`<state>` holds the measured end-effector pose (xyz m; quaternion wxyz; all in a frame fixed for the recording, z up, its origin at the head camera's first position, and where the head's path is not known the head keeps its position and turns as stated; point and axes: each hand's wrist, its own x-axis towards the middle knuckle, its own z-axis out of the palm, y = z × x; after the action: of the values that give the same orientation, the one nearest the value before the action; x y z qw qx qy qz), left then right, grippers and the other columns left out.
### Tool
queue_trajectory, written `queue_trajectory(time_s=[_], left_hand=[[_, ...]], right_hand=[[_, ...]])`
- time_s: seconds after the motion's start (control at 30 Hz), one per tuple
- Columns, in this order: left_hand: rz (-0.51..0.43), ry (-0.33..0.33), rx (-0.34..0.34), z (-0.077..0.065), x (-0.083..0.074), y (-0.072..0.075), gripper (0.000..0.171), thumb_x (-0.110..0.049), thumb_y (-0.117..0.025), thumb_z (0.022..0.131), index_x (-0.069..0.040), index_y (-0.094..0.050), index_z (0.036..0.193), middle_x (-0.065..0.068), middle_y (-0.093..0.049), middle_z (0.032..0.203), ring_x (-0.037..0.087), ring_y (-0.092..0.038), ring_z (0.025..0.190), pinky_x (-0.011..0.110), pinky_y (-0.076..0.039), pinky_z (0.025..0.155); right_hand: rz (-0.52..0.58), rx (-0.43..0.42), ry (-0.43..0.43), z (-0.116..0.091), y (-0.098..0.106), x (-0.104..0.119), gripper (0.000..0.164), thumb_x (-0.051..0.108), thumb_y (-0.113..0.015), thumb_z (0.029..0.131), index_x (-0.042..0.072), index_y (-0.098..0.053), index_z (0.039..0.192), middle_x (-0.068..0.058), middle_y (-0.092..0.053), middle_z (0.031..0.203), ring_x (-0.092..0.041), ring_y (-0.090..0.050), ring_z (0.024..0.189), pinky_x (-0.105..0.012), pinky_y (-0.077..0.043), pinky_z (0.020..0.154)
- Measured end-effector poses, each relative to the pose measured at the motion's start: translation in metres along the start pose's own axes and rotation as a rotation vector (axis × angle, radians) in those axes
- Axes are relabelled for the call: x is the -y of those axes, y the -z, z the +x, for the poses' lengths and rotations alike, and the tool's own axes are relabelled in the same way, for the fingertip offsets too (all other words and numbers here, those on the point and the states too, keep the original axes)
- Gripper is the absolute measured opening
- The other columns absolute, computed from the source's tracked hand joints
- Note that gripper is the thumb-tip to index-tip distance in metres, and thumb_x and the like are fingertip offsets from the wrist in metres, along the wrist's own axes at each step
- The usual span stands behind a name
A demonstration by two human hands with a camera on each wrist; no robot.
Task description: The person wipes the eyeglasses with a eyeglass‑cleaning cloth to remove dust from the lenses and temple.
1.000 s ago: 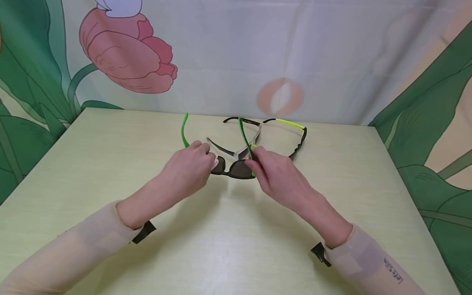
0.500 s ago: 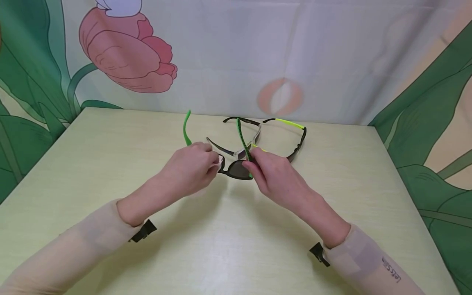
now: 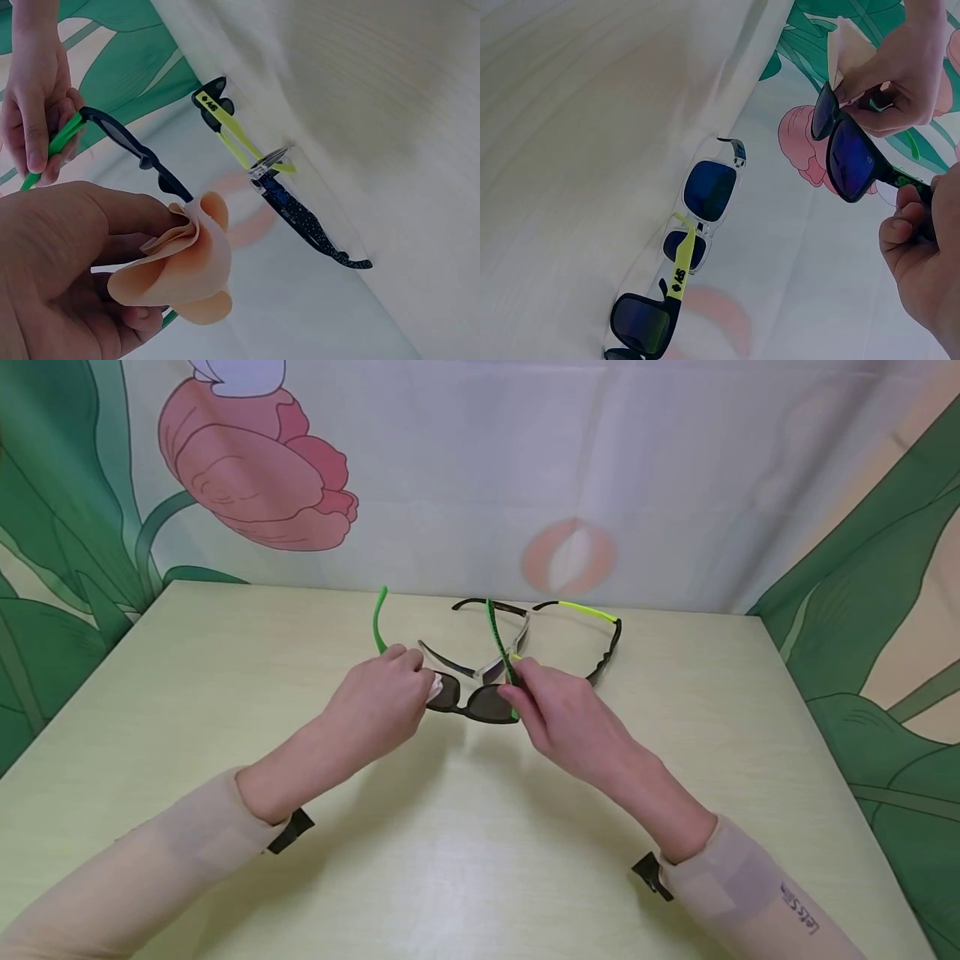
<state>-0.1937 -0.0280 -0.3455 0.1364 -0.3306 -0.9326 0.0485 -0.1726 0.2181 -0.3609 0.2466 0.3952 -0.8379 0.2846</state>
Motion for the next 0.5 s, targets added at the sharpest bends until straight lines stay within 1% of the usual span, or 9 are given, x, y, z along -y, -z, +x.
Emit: queue_trajectory(time_s=[0.07,0.13,0.2,0.27,0.37,0.5], left_hand=[[0.002,-0.006,-0.005,0.0004,0.0002,0.0,0.013,0.004,-0.065,0.088,-0.002,-0.076,0.089,0.014,-0.065,0.09,0.028,-0.062,0.085,0.036,-0.059,0.068],[-0.001,-0.013,-0.022,0.0009,0.0005,-0.0007,0.012,0.004,-0.065,0.088,-0.002,-0.076,0.089,0.014,-0.066,0.089,0.028,-0.062,0.084,0.036,-0.059,0.069],[-0.026,-0.018,-0.047,0.0015,0.0007,-0.0014,0.012,0.003,-0.066,0.088,-0.003,-0.075,0.087,0.012,-0.065,0.086,0.027,-0.062,0.083,0.036,-0.058,0.068],[-0.073,-0.022,-0.073,0.002,0.0008,-0.0023,0.011,0.001,-0.066,0.089,-0.004,-0.074,0.084,0.01,-0.065,0.084,0.026,-0.062,0.08,0.036,-0.058,0.066],[-0.153,-0.03,-0.093,0.0024,0.0006,-0.0024,0.013,-0.001,-0.067,0.091,-0.005,-0.072,0.08,0.008,-0.063,0.081,0.025,-0.061,0.078,0.037,-0.058,0.065],[-0.206,-0.031,-0.077,0.0013,0.0001,-0.0017,0.013,-0.002,-0.068,0.092,-0.005,-0.071,0.08,0.007,-0.064,0.083,0.026,-0.062,0.081,0.038,-0.058,0.066]], right_hand=[[0.001,0.0,-0.002,-0.0005,-0.0002,-0.0004,0.036,0.033,-0.045,0.111,0.005,-0.057,0.093,0.004,-0.045,0.073,-0.006,-0.037,0.057,-0.024,-0.038,0.049],[0.0,0.0,-0.005,-0.0009,-0.0003,-0.0007,0.028,0.027,-0.05,0.11,0.004,-0.057,0.094,0.004,-0.045,0.073,-0.007,-0.037,0.057,-0.025,-0.038,0.049],[0.003,-0.001,-0.009,-0.0008,-0.0004,-0.0006,0.017,0.016,-0.058,0.107,0.004,-0.057,0.094,0.004,-0.046,0.074,-0.007,-0.038,0.057,-0.025,-0.038,0.049],[0.008,-0.001,-0.015,-0.0004,-0.0008,-0.0004,0.009,0.005,-0.064,0.101,0.004,-0.057,0.095,0.004,-0.046,0.074,-0.007,-0.039,0.057,-0.025,-0.039,0.05],[0.014,0.001,-0.023,0.0001,-0.002,0.0001,0.013,-0.004,-0.068,0.094,0.004,-0.057,0.096,0.004,-0.046,0.074,-0.006,-0.039,0.056,-0.024,-0.039,0.05],[0.014,0.004,-0.032,-0.0004,-0.0035,-0.0003,0.017,-0.005,-0.07,0.092,0.005,-0.056,0.094,0.005,-0.044,0.072,-0.006,-0.038,0.055,-0.023,-0.038,0.05]])
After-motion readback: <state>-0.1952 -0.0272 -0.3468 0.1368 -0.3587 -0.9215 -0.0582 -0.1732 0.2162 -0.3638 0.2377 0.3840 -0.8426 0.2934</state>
